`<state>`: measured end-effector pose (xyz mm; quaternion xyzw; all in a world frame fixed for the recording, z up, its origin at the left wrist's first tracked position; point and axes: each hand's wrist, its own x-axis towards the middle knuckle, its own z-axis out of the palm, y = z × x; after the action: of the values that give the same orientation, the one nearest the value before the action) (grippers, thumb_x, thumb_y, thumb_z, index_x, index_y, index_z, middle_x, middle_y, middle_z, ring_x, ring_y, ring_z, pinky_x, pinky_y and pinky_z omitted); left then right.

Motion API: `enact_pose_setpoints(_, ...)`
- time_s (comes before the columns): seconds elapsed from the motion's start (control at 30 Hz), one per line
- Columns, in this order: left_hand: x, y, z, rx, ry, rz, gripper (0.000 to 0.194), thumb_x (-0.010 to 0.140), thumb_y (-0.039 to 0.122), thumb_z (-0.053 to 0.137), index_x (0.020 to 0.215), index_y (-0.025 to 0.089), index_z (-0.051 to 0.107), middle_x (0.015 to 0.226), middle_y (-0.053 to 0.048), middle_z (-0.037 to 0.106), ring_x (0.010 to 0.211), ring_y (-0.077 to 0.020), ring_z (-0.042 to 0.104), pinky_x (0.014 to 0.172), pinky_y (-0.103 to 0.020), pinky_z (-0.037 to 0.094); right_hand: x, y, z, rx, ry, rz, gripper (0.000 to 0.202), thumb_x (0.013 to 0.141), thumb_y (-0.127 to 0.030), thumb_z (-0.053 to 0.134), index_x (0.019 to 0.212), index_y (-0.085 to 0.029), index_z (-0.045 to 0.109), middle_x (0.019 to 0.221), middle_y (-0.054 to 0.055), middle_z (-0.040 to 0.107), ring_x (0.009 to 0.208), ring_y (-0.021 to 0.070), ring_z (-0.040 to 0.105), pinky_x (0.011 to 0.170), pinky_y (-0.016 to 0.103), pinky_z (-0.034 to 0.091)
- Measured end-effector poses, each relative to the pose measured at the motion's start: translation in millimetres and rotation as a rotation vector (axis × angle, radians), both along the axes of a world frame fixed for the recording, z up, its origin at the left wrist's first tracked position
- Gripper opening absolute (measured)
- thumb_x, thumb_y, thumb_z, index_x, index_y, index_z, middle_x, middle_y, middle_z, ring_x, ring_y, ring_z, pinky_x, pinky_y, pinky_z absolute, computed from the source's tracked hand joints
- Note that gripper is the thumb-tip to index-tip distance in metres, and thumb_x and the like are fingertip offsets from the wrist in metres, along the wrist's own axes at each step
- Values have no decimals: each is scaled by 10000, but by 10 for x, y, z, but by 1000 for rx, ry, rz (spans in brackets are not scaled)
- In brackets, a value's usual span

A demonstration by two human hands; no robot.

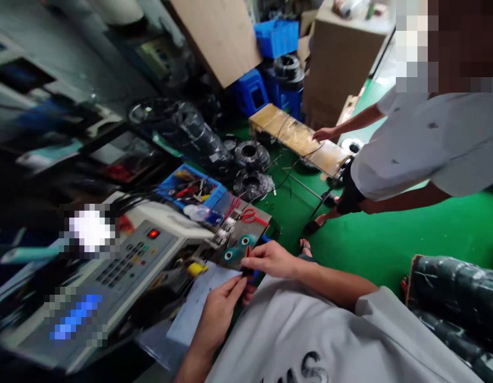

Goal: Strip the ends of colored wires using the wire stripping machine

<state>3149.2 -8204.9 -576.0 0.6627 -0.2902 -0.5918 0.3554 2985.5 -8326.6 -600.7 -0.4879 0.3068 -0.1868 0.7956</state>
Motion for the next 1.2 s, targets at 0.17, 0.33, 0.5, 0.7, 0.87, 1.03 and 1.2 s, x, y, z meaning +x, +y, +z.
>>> enact_pose_setpoints(0.17, 35, -46, 16, -4, 7, -37, 613, 842, 735, 763, 948, 134, 822, 783, -82, 772, 696, -214, 651, 634, -297, 520, 45, 66, 52, 56, -17, -167, 634, 788, -749, 823, 798, -123, 726, 663, -8, 619, 596, 101, 520, 581, 237, 430)
enact_pose_setpoints(0.33, -60, -141, 88, -8, 34, -54, 644, 819, 755, 774, 993, 137, 816, 791, -84, 777, 701, -216, 660, 645, -294, 529, -39, 22, 127, 10, -5, -268, 603, 814, -713, 822, 759, -120, 725, 652, -3, 600, 605, 100, 499, 576, 237, 411)
enact_pose_setpoints(0.5, -150, -200, 72, -13, 25, -63, 632, 820, 753, 773, 980, 143, 816, 798, -92, 784, 711, -225, 684, 666, -303, 550, -115, -58, 102, -1, 38, -334, 611, 818, -718, 812, 883, -110, 795, 723, 26, 661, 634, 107, 525, 589, 239, 437)
enact_pose_setpoints(0.7, -216, -267, 65, -41, -23, -39, 634, 803, 782, 770, 918, 161, 833, 775, -91, 781, 677, -225, 668, 627, -309, 534, -151, -100, 123, -58, 54, -352, 574, 855, -707, 790, 853, -133, 799, 728, 40, 678, 644, 126, 548, 587, 248, 458)
enact_pose_setpoints(0.87, -228, -307, 14, -63, -55, -44, 700, 795, 866, 708, 781, 175, 819, 685, -82, 739, 596, -197, 616, 577, -299, 478, -69, -127, 32, -53, 10, -424, 518, 852, -677, 814, 990, -179, 838, 754, 45, 718, 637, 147, 587, 599, 271, 504)
enact_pose_setpoints(1.03, -345, -285, 59, -89, -39, -8, 616, 880, 767, 698, 819, 164, 803, 711, -85, 753, 586, -176, 615, 570, -284, 462, -122, -73, -52, -114, 19, -494, 475, 805, -593, 882, 1065, -198, 848, 826, 62, 780, 687, 179, 675, 650, 299, 590)
enact_pose_setpoints(1.2, -376, -242, 24, -53, 97, 11, 500, 913, 640, 714, 885, 148, 798, 755, -90, 770, 589, -163, 636, 579, -273, 485, -222, -87, -18, -237, 132, -442, 435, 832, -546, 870, 1069, -182, 853, 847, 89, 803, 674, 187, 696, 631, 311, 612)
